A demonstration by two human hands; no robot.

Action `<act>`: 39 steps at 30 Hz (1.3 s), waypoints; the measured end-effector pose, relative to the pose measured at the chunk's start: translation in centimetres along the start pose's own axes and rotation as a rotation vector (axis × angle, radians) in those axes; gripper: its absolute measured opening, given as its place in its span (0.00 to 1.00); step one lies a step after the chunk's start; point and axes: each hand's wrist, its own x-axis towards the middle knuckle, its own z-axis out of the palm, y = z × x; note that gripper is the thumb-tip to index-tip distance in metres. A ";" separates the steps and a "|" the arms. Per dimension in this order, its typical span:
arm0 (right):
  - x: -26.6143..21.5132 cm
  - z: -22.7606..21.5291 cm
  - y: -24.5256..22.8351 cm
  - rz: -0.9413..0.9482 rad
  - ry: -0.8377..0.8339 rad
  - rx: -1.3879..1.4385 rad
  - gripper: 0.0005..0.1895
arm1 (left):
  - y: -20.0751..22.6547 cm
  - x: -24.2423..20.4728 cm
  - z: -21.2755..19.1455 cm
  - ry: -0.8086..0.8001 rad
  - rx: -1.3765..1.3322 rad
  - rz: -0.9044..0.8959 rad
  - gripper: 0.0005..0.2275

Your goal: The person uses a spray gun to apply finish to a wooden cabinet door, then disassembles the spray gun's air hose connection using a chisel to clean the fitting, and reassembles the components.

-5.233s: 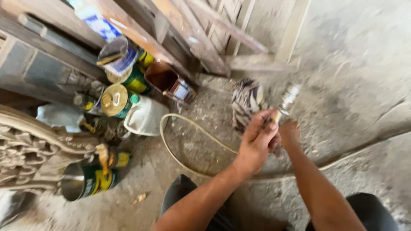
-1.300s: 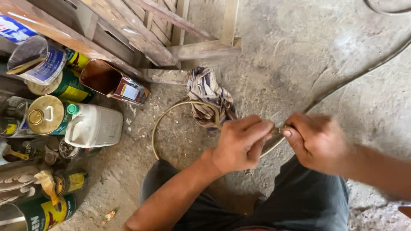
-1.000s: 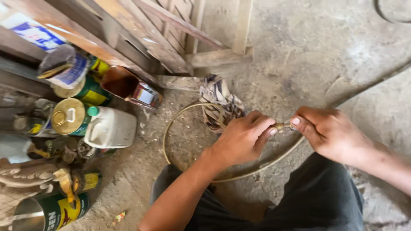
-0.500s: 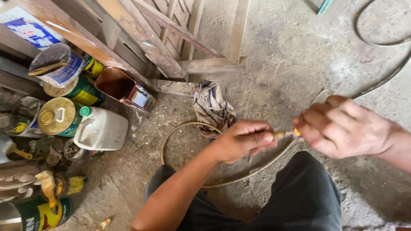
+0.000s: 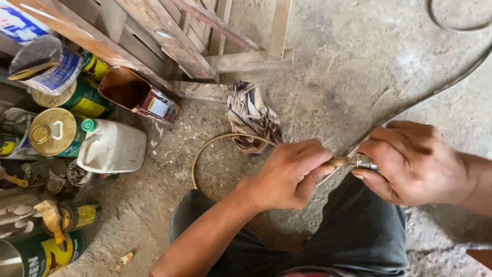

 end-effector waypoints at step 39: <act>5.7 8.3 5.9 0.019 0.117 0.055 0.04 | -6.8 -0.2 -0.3 0.421 0.288 -0.061 0.12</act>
